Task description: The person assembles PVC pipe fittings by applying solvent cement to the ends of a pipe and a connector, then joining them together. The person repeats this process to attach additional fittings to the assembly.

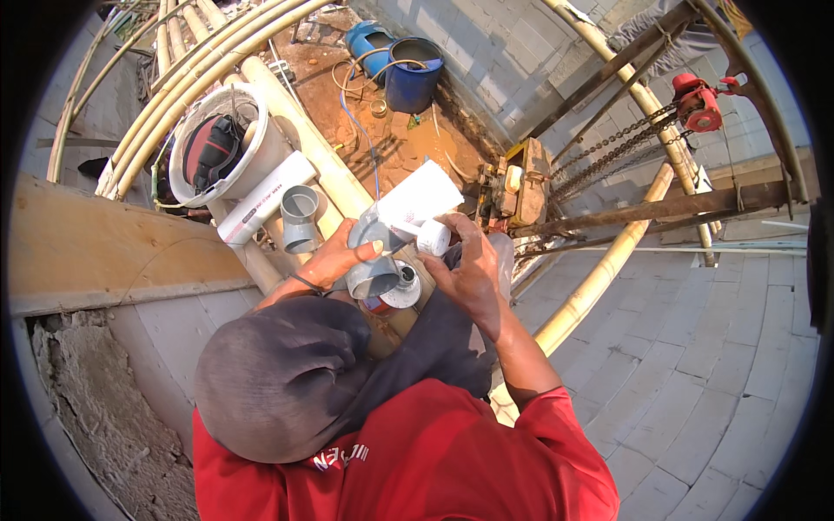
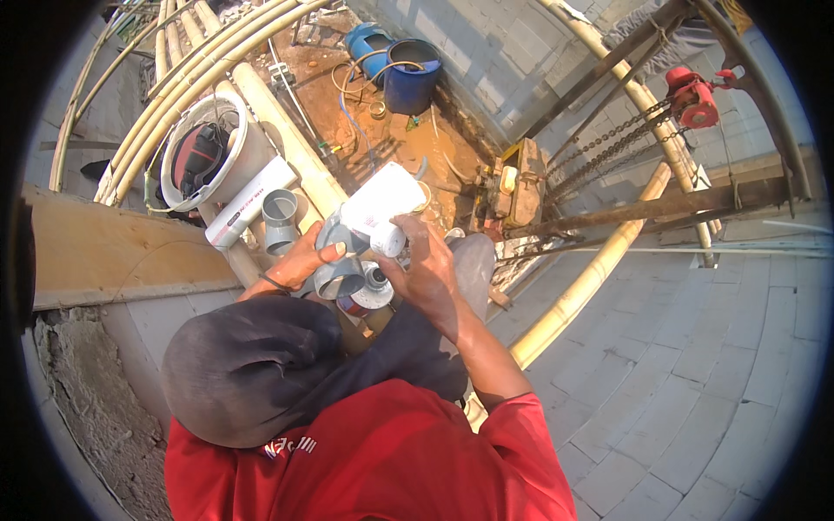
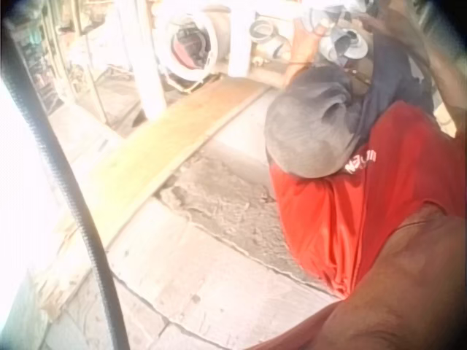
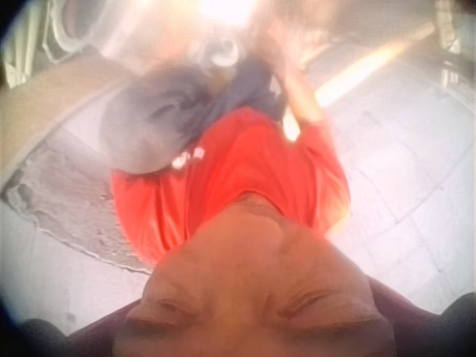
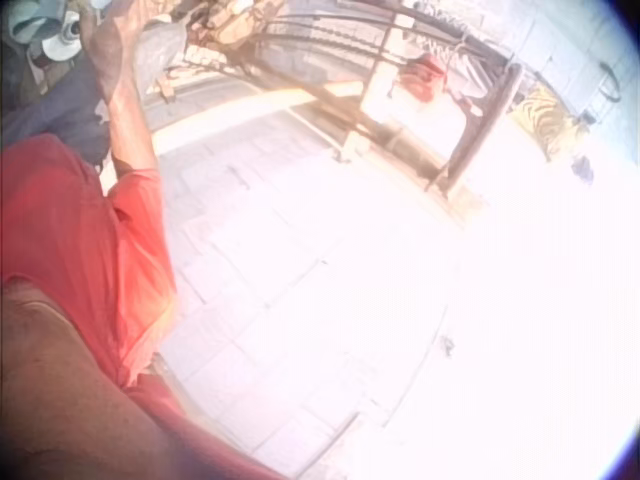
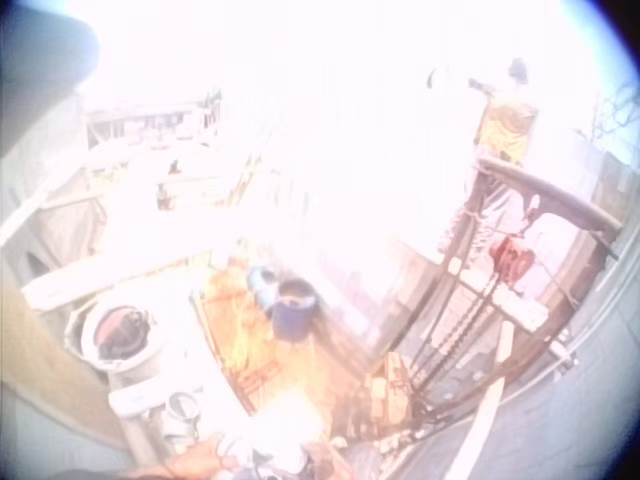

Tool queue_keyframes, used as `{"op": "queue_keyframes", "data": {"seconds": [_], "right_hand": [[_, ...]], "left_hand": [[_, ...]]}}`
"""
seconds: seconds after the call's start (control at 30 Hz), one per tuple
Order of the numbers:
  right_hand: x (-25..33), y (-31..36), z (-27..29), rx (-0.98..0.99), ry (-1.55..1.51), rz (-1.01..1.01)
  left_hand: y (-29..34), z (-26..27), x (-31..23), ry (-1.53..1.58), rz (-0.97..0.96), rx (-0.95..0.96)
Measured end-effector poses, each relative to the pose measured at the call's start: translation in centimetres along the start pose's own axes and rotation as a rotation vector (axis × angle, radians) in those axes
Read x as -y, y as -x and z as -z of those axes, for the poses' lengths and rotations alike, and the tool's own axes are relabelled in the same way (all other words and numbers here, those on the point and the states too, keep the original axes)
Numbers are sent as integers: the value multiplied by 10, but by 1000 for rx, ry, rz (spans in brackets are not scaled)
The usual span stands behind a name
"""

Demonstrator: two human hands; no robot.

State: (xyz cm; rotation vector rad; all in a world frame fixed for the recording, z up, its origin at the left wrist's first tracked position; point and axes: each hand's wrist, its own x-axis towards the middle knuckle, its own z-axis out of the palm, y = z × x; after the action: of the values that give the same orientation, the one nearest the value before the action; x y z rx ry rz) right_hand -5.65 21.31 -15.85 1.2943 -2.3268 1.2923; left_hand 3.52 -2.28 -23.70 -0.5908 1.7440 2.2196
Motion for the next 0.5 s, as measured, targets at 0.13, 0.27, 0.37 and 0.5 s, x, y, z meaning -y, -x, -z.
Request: {"op": "queue_keyframes", "data": {"seconds": [0.13,0.27,0.37,0.5], "right_hand": [[0,5,4,39,3,-45],[-2,10,8,-75,-152,-181],[1,-1,16,-51,-482,-395],[-16,-4,19,-21,-816,-435]], "left_hand": [[5,0,-6,275,0,100],[6,23,-7,596,175,366],[1,45,9,613,173,480],[-3,52,8,634,185,635]]}}
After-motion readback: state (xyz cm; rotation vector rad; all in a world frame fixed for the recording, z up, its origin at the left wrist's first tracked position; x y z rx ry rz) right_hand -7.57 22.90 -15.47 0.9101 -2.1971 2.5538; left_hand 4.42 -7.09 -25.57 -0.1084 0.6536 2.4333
